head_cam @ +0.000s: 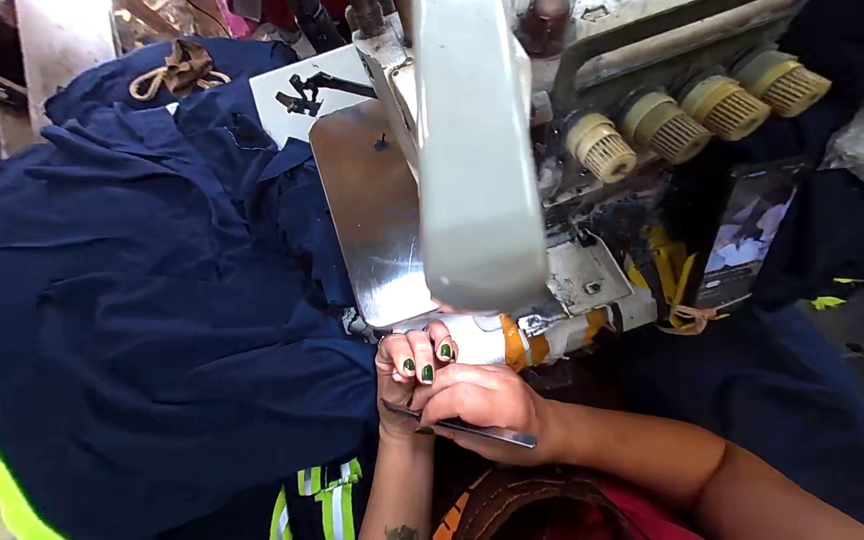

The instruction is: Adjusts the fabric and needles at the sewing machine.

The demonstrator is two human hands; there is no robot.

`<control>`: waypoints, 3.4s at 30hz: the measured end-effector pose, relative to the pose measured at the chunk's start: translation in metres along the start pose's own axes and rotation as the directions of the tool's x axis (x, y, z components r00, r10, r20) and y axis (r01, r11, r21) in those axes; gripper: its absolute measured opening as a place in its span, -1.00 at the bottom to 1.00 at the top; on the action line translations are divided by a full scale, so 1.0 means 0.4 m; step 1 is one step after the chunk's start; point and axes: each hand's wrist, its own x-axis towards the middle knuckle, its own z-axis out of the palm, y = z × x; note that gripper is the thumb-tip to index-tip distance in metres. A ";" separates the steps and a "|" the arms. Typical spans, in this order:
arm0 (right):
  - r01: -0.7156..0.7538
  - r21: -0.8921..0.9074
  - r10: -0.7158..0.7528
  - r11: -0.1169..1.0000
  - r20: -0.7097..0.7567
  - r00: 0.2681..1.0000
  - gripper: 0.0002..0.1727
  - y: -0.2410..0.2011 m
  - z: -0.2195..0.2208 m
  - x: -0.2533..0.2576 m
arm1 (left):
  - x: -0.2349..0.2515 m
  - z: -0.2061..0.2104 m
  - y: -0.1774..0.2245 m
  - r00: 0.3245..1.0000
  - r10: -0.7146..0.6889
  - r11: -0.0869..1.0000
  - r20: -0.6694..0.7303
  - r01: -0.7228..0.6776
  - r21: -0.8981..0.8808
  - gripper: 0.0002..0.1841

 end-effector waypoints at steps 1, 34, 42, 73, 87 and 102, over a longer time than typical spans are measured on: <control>0.006 0.005 -0.006 1.000 -0.001 1.000 -0.93 -0.012 -0.004 -0.006 | -0.007 0.005 -0.004 1.000 0.011 1.000 -0.005 -0.011 0.003 -0.83; -0.012 0.001 0.011 1.000 -0.443 0.896 -0.71 -0.182 -0.097 -0.052 | -0.056 0.187 -0.094 0.933 -0.083 0.996 -0.351 0.084 -0.013 -0.92; -0.014 0.000 0.012 1.000 -0.428 0.904 -0.71 -0.186 -0.080 -0.044 | -0.059 0.187 -0.082 0.955 -0.079 0.997 -0.287 0.074 -0.026 -0.90; -0.047 -0.475 -0.266 0.879 -0.570 0.777 -0.72 -0.168 -0.475 0.027 | -0.096 0.101 0.342 0.776 0.630 -0.086 -0.035 0.115 0.990 -0.76; -0.143 -0.500 0.027 0.854 -0.231 0.972 -0.88 -0.006 -0.354 0.086 | -0.106 -0.062 0.312 0.870 0.481 -0.775 -0.111 0.481 0.411 -0.57; -0.114 -0.647 0.018 0.754 -0.153 0.988 -0.87 0.009 -0.347 0.084 | -0.105 -0.068 0.307 0.859 0.504 -0.779 -0.088 0.497 0.383 -0.57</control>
